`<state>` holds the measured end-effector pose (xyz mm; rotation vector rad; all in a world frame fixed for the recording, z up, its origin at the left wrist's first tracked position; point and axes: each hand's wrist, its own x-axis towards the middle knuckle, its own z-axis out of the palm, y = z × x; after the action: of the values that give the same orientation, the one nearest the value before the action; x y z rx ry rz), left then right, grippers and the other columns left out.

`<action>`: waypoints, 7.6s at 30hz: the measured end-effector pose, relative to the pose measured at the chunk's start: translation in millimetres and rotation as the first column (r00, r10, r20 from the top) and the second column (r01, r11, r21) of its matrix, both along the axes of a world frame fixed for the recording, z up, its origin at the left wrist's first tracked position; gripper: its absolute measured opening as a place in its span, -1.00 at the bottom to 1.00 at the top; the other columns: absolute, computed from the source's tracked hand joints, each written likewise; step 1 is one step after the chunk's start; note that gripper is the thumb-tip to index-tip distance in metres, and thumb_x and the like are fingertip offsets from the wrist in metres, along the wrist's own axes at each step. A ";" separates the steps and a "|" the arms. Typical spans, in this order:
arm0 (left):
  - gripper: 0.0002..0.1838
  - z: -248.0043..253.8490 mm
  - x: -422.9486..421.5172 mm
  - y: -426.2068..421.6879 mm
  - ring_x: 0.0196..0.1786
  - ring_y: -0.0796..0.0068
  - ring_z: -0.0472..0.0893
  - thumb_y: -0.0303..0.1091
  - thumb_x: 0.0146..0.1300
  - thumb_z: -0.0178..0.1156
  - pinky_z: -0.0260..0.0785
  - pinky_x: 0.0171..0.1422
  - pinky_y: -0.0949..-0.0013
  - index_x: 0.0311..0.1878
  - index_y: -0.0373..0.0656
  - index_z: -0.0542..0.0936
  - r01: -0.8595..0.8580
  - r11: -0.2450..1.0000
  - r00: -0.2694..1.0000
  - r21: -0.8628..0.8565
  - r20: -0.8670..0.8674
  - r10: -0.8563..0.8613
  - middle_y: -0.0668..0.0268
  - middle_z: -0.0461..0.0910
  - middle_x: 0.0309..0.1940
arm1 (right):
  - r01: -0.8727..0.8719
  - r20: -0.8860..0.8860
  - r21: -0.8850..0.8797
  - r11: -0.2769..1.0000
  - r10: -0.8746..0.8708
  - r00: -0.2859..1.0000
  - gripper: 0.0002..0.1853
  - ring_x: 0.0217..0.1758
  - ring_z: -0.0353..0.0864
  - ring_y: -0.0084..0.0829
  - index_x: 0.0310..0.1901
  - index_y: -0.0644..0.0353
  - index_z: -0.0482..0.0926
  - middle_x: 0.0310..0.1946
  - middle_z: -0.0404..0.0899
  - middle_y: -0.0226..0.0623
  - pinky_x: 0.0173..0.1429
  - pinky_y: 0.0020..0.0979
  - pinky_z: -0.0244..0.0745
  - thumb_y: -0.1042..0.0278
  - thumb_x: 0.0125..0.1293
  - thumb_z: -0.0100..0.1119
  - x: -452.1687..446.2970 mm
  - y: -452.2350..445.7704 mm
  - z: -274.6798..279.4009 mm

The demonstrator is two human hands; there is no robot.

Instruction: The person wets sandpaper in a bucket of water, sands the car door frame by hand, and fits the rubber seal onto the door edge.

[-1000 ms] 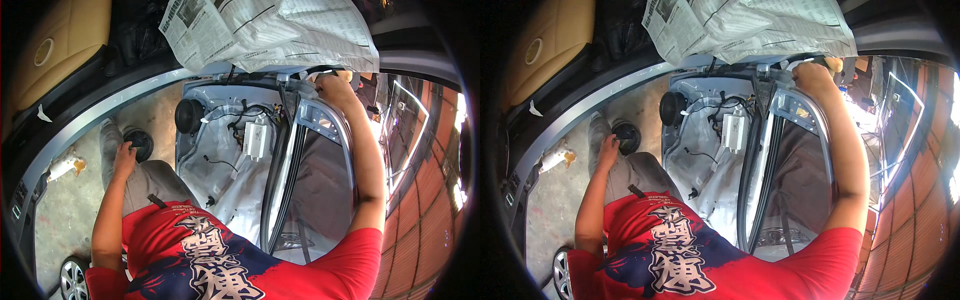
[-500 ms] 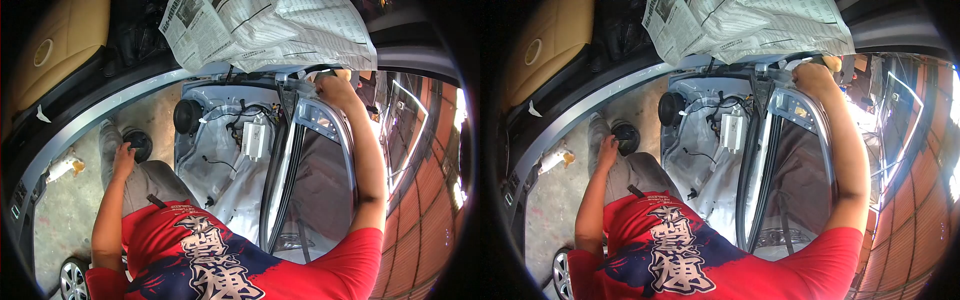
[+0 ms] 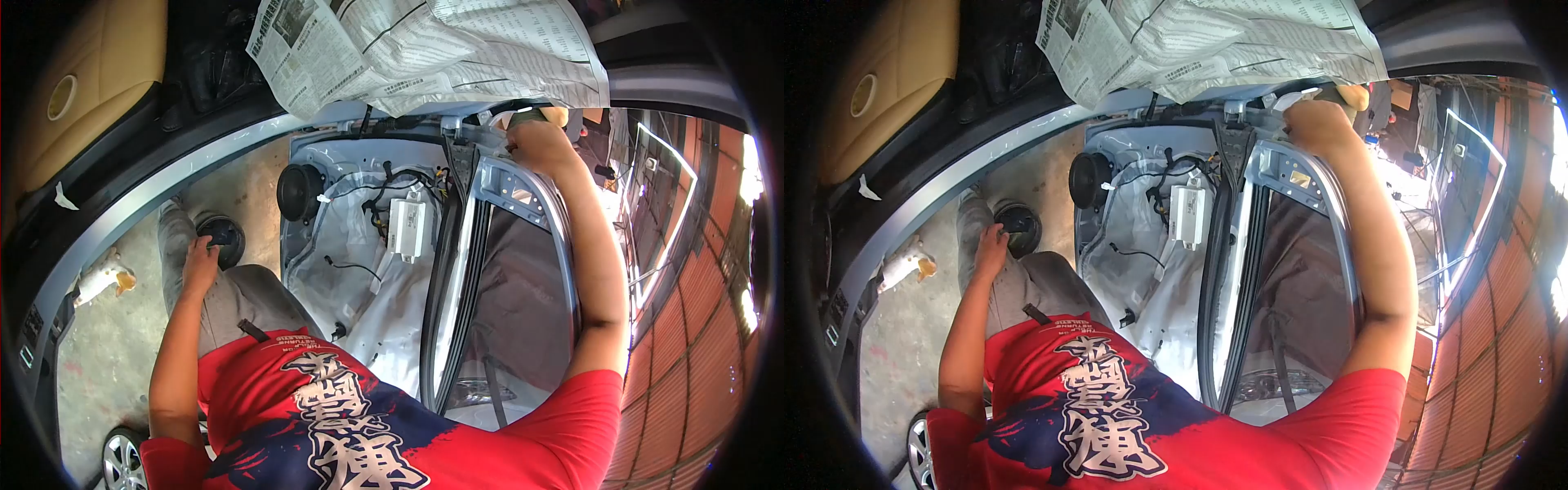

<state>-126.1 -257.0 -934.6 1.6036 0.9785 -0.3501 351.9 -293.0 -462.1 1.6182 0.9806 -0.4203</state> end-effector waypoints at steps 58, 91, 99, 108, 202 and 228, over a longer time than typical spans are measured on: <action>-0.59 -7.2 -4.5 -3.1 0.24 -0.08 0.45 -0.17 0.39 0.08 0.33 0.27 0.05 0.20 -0.17 0.46 -0.035 0.999 0.999 0.013 0.016 0.035 -0.01 0.40 0.24 | 0.165 0.068 0.358 0.919 -0.202 0.977 -0.76 -0.14 0.65 0.00 -0.20 0.22 0.56 -0.30 0.66 -0.02 -0.09 -0.05 0.49 0.26 0.17 0.14 -17.8 0.5 38.6; -0.58 13.5 2.0 9.4 0.25 -0.05 0.46 -0.17 0.37 0.11 0.31 0.32 0.07 0.21 -0.16 0.48 -0.066 0.998 0.998 -0.024 0.021 0.067 0.01 0.41 0.24 | -0.184 0.121 0.411 0.893 0.146 0.982 -0.81 -0.08 0.65 -0.04 -0.13 0.13 0.56 -0.13 0.63 -0.14 -0.05 -0.07 0.54 0.30 0.25 0.17 -7.5 -17.1 19.1; -0.62 281.7 143.9 -9.9 0.18 0.25 0.50 -0.31 0.37 0.16 0.42 0.23 0.26 0.21 -0.20 0.50 0.192 0.925 0.546 -0.328 0.819 0.177 0.10 0.42 0.15 | -0.154 0.028 0.628 0.763 0.175 0.984 -0.88 -0.21 0.66 -0.07 -0.24 0.22 0.45 -0.22 0.53 -0.14 -0.15 -0.11 0.55 0.46 0.24 0.17 -130.7 -1.7 94.8; -0.65 473.3 194.4 -23.9 0.22 0.56 0.44 -0.30 0.56 -0.09 0.37 0.28 0.35 0.28 -0.26 0.35 0.609 0.332 0.440 -0.720 0.655 0.614 0.30 0.43 0.15 | -0.088 -0.041 0.714 0.695 0.167 0.985 -0.60 -0.01 0.52 -0.21 -0.02 0.31 0.50 -0.07 0.42 -0.17 -0.01 -0.27 0.48 0.46 0.06 0.26 -236.4 -53.7 167.1; -0.79 363.6 446.6 -53.8 -0.47 0.56 0.53 -0.59 0.08 0.31 0.37 -0.31 0.48 -0.44 -0.19 0.42 -0.071 0.914 0.534 -0.400 0.758 0.374 0.32 0.56 -0.51 | 0.306 0.001 0.850 0.430 -0.582 0.813 -0.42 0.43 0.27 0.09 0.41 0.14 0.26 0.40 0.19 0.08 0.37 0.04 0.34 0.26 0.40 0.12 -274.5 -238.8 285.3; -0.77 387.5 430.3 -45.4 -0.51 0.69 0.41 -0.57 0.07 0.33 0.24 -0.41 0.50 -0.47 -0.17 0.42 0.013 0.965 0.471 -0.260 0.853 0.224 0.43 0.48 -0.56 | 0.325 -0.028 0.837 0.440 -0.559 0.829 -0.45 0.44 0.26 0.09 0.39 0.09 0.31 0.40 0.21 0.06 0.37 0.03 0.33 0.31 0.39 0.13 -272.3 -240.1 282.3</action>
<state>304.2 -302.4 -547.1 1.2170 0.1845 0.4515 79.6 -533.2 -179.8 2.7633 0.5089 -0.0571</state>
